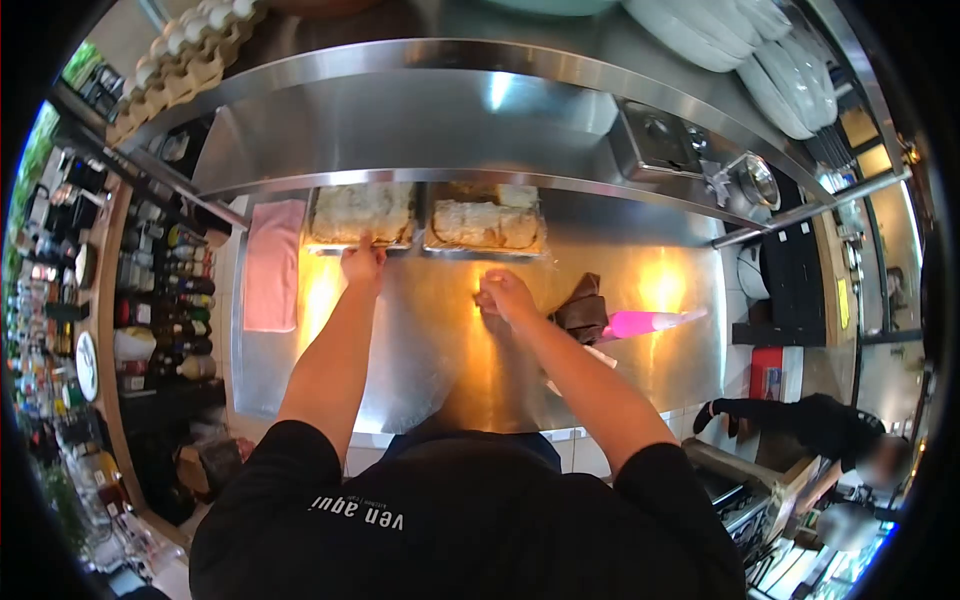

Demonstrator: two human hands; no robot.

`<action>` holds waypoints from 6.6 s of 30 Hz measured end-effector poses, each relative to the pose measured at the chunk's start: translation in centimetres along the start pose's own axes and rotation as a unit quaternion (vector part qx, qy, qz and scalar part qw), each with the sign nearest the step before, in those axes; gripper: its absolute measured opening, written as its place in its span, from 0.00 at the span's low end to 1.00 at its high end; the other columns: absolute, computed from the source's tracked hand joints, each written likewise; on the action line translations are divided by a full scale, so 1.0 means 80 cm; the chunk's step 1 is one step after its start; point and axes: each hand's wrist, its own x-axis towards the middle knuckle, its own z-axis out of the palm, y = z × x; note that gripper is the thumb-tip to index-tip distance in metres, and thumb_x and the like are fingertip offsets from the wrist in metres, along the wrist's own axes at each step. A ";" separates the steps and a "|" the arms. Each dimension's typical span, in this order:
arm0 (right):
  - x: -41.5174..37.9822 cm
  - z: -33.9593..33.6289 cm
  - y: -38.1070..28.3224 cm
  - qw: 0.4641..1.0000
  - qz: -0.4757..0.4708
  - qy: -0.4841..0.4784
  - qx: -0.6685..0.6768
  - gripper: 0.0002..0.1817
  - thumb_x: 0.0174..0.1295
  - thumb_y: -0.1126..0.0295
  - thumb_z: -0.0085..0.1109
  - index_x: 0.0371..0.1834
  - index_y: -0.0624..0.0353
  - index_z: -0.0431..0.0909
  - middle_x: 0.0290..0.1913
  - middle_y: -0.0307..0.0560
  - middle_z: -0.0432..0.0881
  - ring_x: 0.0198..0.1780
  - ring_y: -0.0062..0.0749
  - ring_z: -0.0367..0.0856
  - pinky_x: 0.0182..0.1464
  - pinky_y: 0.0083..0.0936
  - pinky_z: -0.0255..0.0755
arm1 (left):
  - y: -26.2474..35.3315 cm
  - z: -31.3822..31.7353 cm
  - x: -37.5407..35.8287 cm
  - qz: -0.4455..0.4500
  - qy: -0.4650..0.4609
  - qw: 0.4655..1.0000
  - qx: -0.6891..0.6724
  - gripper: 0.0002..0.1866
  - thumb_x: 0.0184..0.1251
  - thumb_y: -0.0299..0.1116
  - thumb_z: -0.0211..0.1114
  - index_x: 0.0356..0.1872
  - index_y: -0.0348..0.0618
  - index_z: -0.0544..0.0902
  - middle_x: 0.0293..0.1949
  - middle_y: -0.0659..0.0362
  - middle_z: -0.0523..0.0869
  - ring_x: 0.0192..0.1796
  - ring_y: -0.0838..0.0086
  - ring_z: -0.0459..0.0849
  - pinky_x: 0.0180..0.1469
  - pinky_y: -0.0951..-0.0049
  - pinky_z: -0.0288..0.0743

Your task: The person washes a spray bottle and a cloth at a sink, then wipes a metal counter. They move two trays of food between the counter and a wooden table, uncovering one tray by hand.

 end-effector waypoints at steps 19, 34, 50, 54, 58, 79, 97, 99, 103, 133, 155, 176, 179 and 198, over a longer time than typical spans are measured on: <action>-0.072 -0.005 0.081 0.904 0.007 0.181 0.388 0.10 0.78 0.71 0.66 0.52 0.58 0.74 0.47 0.47 0.82 0.46 0.46 0.90 0.56 0.49 0.93 | -0.038 -0.152 -0.253 -0.059 0.010 0.998 0.014 0.15 0.78 0.36 0.75 0.43 0.42 0.76 0.35 0.59 0.85 0.32 0.73 0.86 0.36 0.74 0.84; -0.237 -0.050 0.136 0.979 0.189 -0.018 0.070 0.26 0.82 0.44 0.57 0.50 0.61 0.81 0.39 0.49 0.85 0.46 0.47 0.91 0.50 0.41 0.87 | 0.020 -0.439 -0.400 -0.135 -0.055 0.969 0.198 0.12 0.85 0.41 0.64 0.58 0.47 0.81 0.32 0.66 0.86 0.26 0.83 0.79 0.27 0.79 0.72; -0.184 0.146 0.098 0.942 -0.058 0.095 -0.316 0.28 0.79 0.44 0.54 0.49 0.64 0.75 0.45 0.72 0.86 0.50 0.67 0.87 0.53 0.53 0.78 | 0.126 -0.372 -0.208 0.182 -0.141 0.886 0.403 0.16 0.90 0.38 0.54 0.36 0.42 0.77 0.31 0.67 0.75 0.37 0.82 0.70 0.41 0.73 0.69; -0.288 0.112 0.053 0.960 -0.111 0.183 -0.180 0.27 0.80 0.46 0.54 0.42 0.64 0.75 0.37 0.62 0.83 0.40 0.55 0.83 0.45 0.45 0.74 | 0.195 -0.264 -0.230 0.146 -0.250 0.874 0.391 0.15 0.91 0.40 0.54 0.41 0.42 0.80 0.36 0.66 0.79 0.42 0.81 0.75 0.46 0.73 0.71; -0.386 0.059 0.082 0.946 -0.126 0.296 -0.051 0.26 0.81 0.47 0.54 0.46 0.65 0.77 0.40 0.61 0.85 0.46 0.52 0.85 0.51 0.44 0.75 | 0.186 -0.133 -0.294 0.138 -0.336 0.839 0.405 0.16 0.91 0.37 0.53 0.38 0.43 0.78 0.33 0.68 0.78 0.39 0.83 0.73 0.43 0.76 0.70; -0.981 0.132 0.453 0.346 -0.058 0.862 0.367 0.14 0.81 0.62 0.49 0.53 0.60 0.79 0.37 0.43 0.80 0.37 0.25 0.77 0.41 0.30 0.74 | -0.381 -0.013 -1.086 -0.131 -0.937 0.018 0.323 0.14 0.89 0.40 0.59 0.45 0.39 0.84 0.41 0.67 0.84 0.45 0.84 0.78 0.52 0.76 0.74; -0.964 0.143 0.518 0.186 -0.224 0.799 0.526 0.13 0.78 0.66 0.52 0.59 0.58 0.73 0.41 0.41 0.79 0.38 0.26 0.78 0.38 0.30 0.80 | -0.496 -0.153 -1.328 0.146 -0.942 -0.213 0.214 0.21 0.84 0.51 0.60 0.42 0.40 0.81 0.28 0.50 0.81 0.33 0.59 0.82 0.42 0.59 0.75; -0.970 0.159 0.521 0.186 -0.236 0.802 0.516 0.13 0.78 0.65 0.54 0.59 0.58 0.73 0.42 0.41 0.79 0.38 0.27 0.80 0.38 0.30 0.81 | -0.482 -0.154 -1.329 0.165 -0.937 -0.199 0.234 0.22 0.84 0.52 0.60 0.43 0.41 0.82 0.27 0.50 0.82 0.36 0.56 0.84 0.44 0.57 0.77; -0.968 0.237 0.539 0.226 0.018 0.844 0.485 0.28 0.70 0.65 0.72 0.67 0.60 0.69 0.51 0.47 0.83 0.43 0.32 0.88 0.42 0.31 0.87 | -0.435 -0.144 -1.326 0.266 -0.914 -0.176 0.249 0.23 0.82 0.56 0.62 0.55 0.46 0.83 0.47 0.48 0.88 0.54 0.48 0.88 0.56 0.53 0.80; -1.271 0.265 0.800 0.002 0.224 0.966 0.128 0.43 0.45 0.63 0.91 0.65 0.59 0.77 0.54 0.54 0.91 0.54 0.52 0.92 0.57 0.44 0.85 | -0.247 -0.590 -1.423 0.025 -0.976 -0.198 -0.091 0.49 0.56 0.46 0.85 0.76 0.44 0.67 0.68 0.40 0.82 0.65 0.42 0.85 0.66 0.48 0.82; -0.773 -0.150 0.236 0.920 -0.131 0.359 -0.090 0.25 0.66 0.70 0.73 0.67 0.54 0.81 0.58 0.45 0.87 0.54 0.36 0.86 0.57 0.33 0.79 | -0.165 0.009 -0.650 0.180 -0.769 0.366 0.491 0.16 0.68 0.35 0.73 0.53 0.41 0.86 0.45 0.51 0.91 0.48 0.61 0.90 0.53 0.59 0.85; -0.220 -0.011 0.115 0.870 -0.021 0.235 0.433 0.13 0.83 0.65 0.54 0.64 0.48 0.66 0.55 0.47 0.82 0.45 0.41 0.88 0.48 0.45 0.88 | -0.098 0.258 -0.131 0.395 -0.409 0.480 0.668 0.25 0.76 0.54 0.68 0.57 0.41 0.87 0.57 0.46 0.90 0.60 0.49 0.88 0.61 0.51 0.82; -0.215 -0.020 0.127 0.868 0.007 0.267 0.419 0.09 0.86 0.64 0.51 0.62 0.48 0.68 0.56 0.46 0.83 0.45 0.38 0.89 0.45 0.42 0.89 | -0.113 0.266 -0.100 0.282 -0.444 0.516 0.676 0.24 0.78 0.55 0.66 0.52 0.40 0.89 0.51 0.45 0.92 0.54 0.50 0.90 0.56 0.53 0.83; -0.715 -0.080 0.205 0.735 -0.204 0.544 0.348 0.09 0.78 0.69 0.53 0.51 0.59 0.82 0.35 0.37 0.82 0.27 0.18 0.74 0.27 0.20 0.68 | -0.060 0.172 -0.586 0.210 -0.708 0.458 0.495 0.19 0.89 0.45 0.58 0.45 0.36 0.84 0.35 0.57 0.86 0.41 0.73 0.82 0.47 0.66 0.76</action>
